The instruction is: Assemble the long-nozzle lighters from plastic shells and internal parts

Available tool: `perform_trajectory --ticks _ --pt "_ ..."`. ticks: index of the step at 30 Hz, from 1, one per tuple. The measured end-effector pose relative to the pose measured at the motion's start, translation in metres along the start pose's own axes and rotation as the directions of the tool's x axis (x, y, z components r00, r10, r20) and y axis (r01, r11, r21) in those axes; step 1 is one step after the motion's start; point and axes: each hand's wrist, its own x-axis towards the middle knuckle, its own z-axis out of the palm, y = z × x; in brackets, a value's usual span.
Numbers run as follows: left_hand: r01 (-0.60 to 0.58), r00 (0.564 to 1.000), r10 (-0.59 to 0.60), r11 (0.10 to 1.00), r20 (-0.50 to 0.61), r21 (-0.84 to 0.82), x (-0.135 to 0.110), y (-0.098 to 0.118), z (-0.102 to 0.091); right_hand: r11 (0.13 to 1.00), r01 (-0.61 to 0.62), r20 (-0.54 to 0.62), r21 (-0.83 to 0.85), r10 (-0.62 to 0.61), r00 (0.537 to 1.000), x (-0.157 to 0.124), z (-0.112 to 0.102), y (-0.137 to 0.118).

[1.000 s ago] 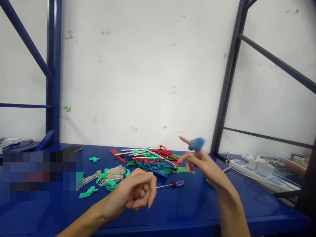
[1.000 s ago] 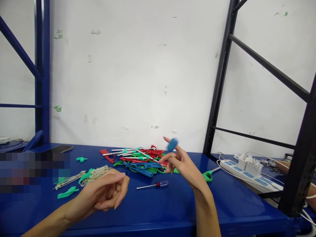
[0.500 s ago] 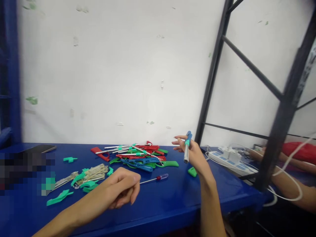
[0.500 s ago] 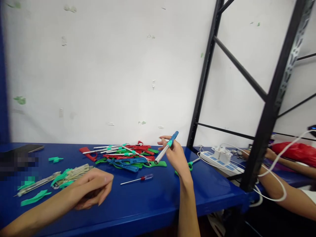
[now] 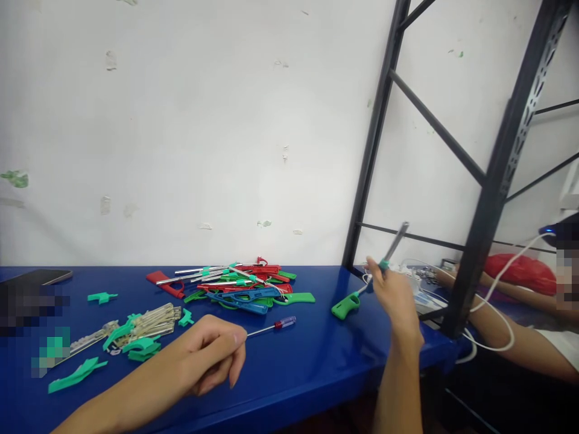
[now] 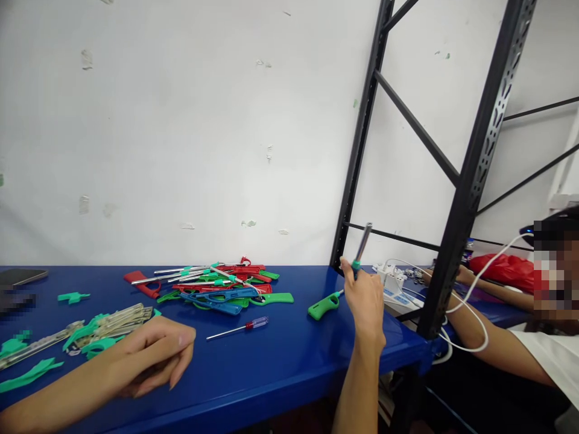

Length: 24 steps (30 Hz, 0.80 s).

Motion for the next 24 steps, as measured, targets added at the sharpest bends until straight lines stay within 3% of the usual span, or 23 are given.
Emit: perform_trajectory --ticks 7,13,17,24 --pt "0.037 0.999 -0.039 0.993 0.019 0.115 0.000 -0.004 0.000 0.983 -0.149 -0.008 -0.107 0.149 0.989 0.001 -0.013 0.029" --pt "0.007 0.999 -0.015 0.988 0.047 0.155 0.000 -0.009 0.001 0.960 -0.245 0.166 -0.137 0.266 0.950 0.011 0.007 0.047" --pt "-0.011 0.998 0.003 0.992 0.062 0.125 -0.001 -0.008 0.002 0.965 -0.246 0.285 -0.091 0.262 0.922 0.016 0.022 0.056" --pt "-0.018 0.996 0.005 0.990 0.092 0.137 0.000 -0.004 0.005 0.945 -0.312 0.456 -0.095 0.320 0.830 0.018 0.031 0.060"
